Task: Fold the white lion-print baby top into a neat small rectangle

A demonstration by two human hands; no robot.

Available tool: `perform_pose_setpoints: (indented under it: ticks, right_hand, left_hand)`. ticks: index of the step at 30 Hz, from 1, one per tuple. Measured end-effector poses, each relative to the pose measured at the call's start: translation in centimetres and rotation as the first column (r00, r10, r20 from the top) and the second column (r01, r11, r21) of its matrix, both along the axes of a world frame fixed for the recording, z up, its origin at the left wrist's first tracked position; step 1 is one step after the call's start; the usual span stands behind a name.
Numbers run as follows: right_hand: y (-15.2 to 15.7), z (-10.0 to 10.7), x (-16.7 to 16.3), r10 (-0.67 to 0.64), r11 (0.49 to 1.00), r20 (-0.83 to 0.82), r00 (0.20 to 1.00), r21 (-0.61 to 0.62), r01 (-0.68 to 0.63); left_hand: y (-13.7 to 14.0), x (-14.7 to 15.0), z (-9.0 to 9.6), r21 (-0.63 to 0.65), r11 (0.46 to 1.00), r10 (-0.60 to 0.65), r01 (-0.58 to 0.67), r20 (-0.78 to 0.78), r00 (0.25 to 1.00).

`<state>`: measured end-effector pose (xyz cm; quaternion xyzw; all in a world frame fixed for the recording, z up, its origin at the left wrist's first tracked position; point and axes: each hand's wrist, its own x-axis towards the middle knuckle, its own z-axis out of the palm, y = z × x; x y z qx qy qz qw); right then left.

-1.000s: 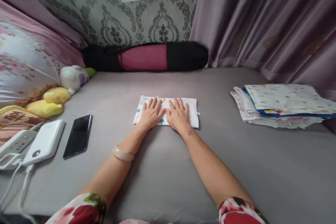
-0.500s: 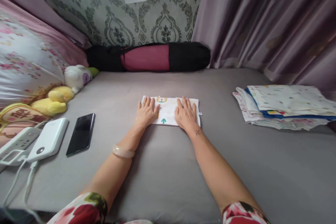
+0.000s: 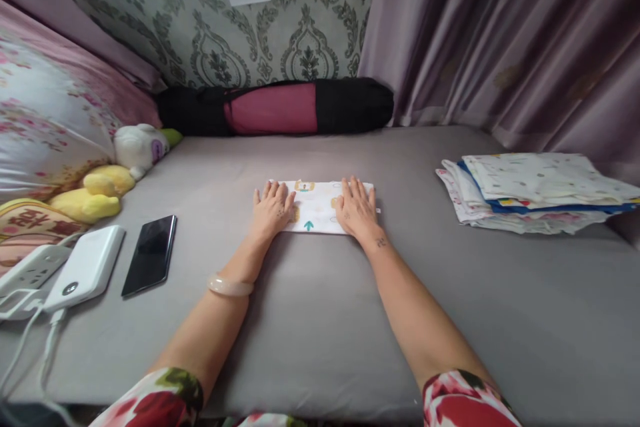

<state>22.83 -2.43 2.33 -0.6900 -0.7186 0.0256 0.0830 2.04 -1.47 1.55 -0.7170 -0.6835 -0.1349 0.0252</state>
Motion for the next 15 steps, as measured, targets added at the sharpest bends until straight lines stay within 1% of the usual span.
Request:
perform_pose_setpoints:
  ticks: [3,6,10,13,15]
  right_hand:
    - [0.1,-0.1,1.0,-0.066,0.998,0.036,0.997,0.021,0.066]
    - [0.0,-0.5,1.5,-0.099,0.995,0.058,0.993,-0.014,0.100]
    - [0.1,-0.9,1.5,-0.096,0.995,0.058,0.994,-0.028,0.098]
    - [0.2,-1.0,1.5,-0.097,0.995,0.052,0.994,-0.025,0.099]
    - [0.2,-1.0,1.5,-0.098,0.995,0.049,0.994,-0.026,0.099]
  left_hand:
    - [0.2,-0.6,-0.1,0.016,0.999,0.034,-0.035,0.015,0.999]
    - [0.5,-1.1,-0.5,-0.059,0.998,0.040,-0.038,0.031,0.999]
    - [0.7,-1.3,-0.4,-0.157,0.987,0.044,-0.034,0.061,0.997]
    - [0.8,-1.3,-0.2,-0.183,0.983,0.038,-0.023,0.080,0.996]
    - [0.7,-1.3,0.0,-0.179,0.984,0.040,-0.022,0.093,0.995]
